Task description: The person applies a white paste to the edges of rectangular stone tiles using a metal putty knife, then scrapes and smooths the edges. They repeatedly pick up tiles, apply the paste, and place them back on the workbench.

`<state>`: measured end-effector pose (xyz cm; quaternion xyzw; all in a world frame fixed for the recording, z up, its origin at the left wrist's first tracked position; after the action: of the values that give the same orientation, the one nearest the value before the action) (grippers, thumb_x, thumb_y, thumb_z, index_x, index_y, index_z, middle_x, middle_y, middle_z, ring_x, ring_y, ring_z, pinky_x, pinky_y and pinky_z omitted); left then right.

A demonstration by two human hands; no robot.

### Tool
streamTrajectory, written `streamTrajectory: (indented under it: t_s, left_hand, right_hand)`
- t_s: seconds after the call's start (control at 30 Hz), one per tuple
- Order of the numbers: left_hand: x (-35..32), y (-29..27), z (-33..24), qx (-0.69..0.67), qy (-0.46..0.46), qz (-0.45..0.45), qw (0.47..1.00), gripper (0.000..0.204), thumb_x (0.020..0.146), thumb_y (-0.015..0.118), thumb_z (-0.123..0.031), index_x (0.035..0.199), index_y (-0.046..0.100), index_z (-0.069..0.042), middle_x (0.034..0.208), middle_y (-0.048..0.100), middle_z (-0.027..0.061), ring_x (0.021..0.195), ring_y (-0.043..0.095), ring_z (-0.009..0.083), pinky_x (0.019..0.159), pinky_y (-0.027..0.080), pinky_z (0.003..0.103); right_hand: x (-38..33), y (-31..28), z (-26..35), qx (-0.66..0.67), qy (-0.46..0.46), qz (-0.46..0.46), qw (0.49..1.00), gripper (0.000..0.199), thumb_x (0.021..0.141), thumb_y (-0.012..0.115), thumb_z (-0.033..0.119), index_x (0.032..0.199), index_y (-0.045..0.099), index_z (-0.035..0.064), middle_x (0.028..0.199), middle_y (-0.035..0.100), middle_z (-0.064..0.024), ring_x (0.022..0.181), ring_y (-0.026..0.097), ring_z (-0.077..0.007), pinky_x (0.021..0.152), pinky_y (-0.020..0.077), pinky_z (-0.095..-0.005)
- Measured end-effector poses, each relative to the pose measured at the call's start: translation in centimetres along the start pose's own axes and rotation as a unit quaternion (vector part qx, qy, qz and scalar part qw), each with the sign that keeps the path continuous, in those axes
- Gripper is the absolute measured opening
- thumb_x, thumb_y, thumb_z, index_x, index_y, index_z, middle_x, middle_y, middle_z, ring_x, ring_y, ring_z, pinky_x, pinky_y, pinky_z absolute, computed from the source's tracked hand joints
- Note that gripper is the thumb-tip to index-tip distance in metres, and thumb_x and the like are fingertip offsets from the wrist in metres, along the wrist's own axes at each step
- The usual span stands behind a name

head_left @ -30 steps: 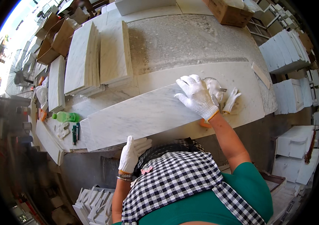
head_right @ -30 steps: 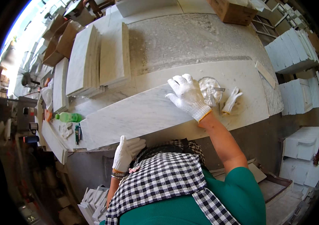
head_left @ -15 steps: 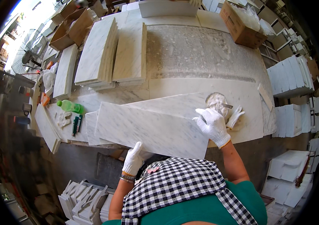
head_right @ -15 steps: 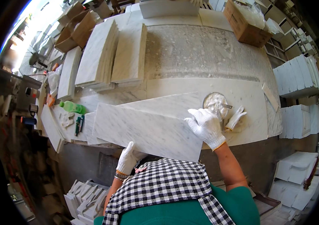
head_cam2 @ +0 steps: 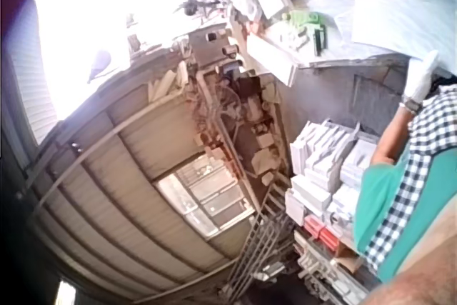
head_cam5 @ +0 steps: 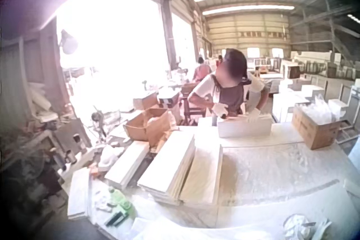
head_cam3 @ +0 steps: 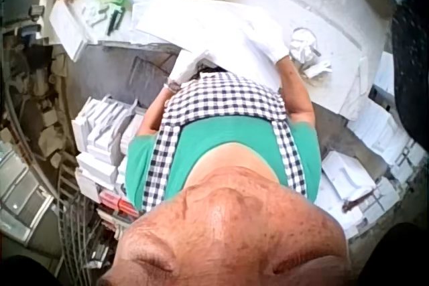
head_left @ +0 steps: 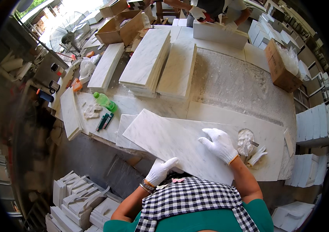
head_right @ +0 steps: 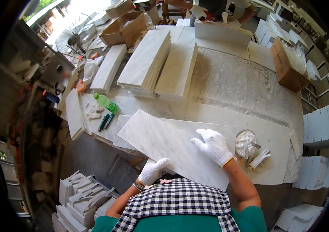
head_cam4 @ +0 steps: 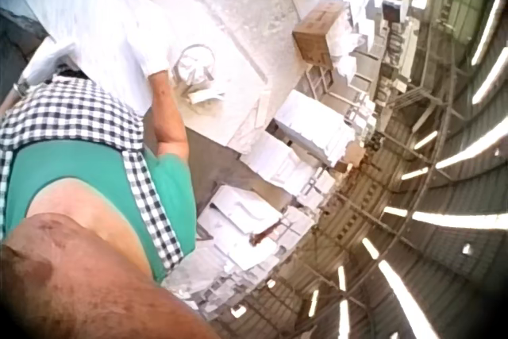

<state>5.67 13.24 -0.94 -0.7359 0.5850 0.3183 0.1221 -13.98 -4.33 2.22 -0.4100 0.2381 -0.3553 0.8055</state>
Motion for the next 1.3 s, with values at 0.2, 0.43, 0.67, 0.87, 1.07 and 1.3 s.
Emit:
streamTrajectory:
  t_s: [0.2, 0.43, 0.67, 0.87, 1.07, 1.3]
  left_hand:
    - [0.0, -0.2, 0.1, 0.172, 0.126, 0.087, 0.973, 0.037, 0.103, 0.056, -0.004, 0.14, 0.06, -0.001, 0.134, 0.067, 0.0147, 0.118, 0.067, 0.0198, 0.103, 0.053, 0.031]
    - [2.3, 1.2, -4.2, 0.092, 0.109, 0.042, 0.989, 0.028, 0.101, 0.067, -0.021, 0.111, 0.072, 0.005, 0.093, 0.068, 0.005, 0.083, 0.061, 0.011, 0.07, 0.05, 0.029]
    - [5.9, 1.7, -10.1, -0.009, 0.256, 0.076, 0.964, 0.042, 0.105, 0.06, -0.028, 0.125, 0.064, 0.009, 0.095, 0.075, 0.0086, 0.088, 0.066, 0.0128, 0.079, 0.052, 0.028]
    - [6.7, -2.3, -9.7, 0.32, 0.405, -0.171, 0.839, 0.048, 0.091, 0.074, -0.018, 0.133, 0.061, 0.002, 0.118, 0.072, 0.0187, 0.111, 0.067, 0.0383, 0.114, 0.036, 0.052]
    - [8.5, -2.9, -8.0, 0.431, 0.417, -0.188, 0.778, 0.053, 0.083, 0.079, -0.017, 0.131, 0.062, -0.002, 0.122, 0.068, 0.0151, 0.121, 0.062, 0.0358, 0.118, 0.022, 0.065]
    - [8.2, -4.8, -5.1, 0.38, 0.357, -0.198, 0.83, 0.05, 0.092, 0.072, -0.016, 0.138, 0.061, -0.001, 0.138, 0.062, 0.0229, 0.135, 0.053, 0.0426, 0.114, 0.033, 0.062]
  right_hand:
    - [2.1, -0.5, 0.1, 0.027, 0.004, 0.097, 0.995, 0.06, 0.096, 0.059, 0.056, 0.124, 0.069, 0.0041, 0.124, 0.07, -0.0198, 0.118, 0.065, -0.0359, 0.101, 0.0498, -0.0438]
    - [4.2, -1.4, -1.2, 0.255, 0.112, 0.174, 0.944, 0.048, 0.103, 0.058, 0.042, 0.114, 0.068, -0.0039, 0.105, 0.074, -0.0146, 0.099, 0.068, -0.0244, 0.089, 0.0515, -0.038]
    - [8.1, -1.8, -4.0, 0.502, 0.276, 0.053, 0.818, 0.05, 0.104, 0.06, 0.039, 0.118, 0.07, -0.0078, 0.109, 0.074, -0.0152, 0.093, 0.068, -0.0204, 0.085, 0.054, -0.0343]
    - [16.0, -3.7, -6.0, 0.533, 0.295, -0.023, 0.793, 0.048, 0.104, 0.061, 0.039, 0.116, 0.068, -0.0075, 0.107, 0.073, -0.0145, 0.097, 0.069, -0.0231, 0.084, 0.0573, -0.0382]
    - [25.8, -3.3, -8.6, 0.433, 0.318, -0.161, 0.828, 0.058, 0.102, 0.059, 0.048, 0.116, 0.066, -0.0074, 0.105, 0.07, -0.0148, 0.097, 0.062, -0.02, 0.08, 0.0512, -0.0419]
    - [38.4, 1.6, -5.0, 0.429, 0.336, -0.192, 0.816, 0.055, 0.103, 0.058, 0.049, 0.098, 0.066, -0.006, 0.085, 0.066, -0.0115, 0.074, 0.053, -0.0207, 0.067, 0.0452, -0.0448]
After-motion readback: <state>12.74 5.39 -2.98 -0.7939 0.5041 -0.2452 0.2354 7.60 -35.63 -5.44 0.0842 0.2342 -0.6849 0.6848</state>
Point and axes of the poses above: each hand's wrist, its own x-axis towards the middle knuckle, its own y-axis out of the palm, z = x × y, the point moved 2 cm from there along x, towards the middle knuckle
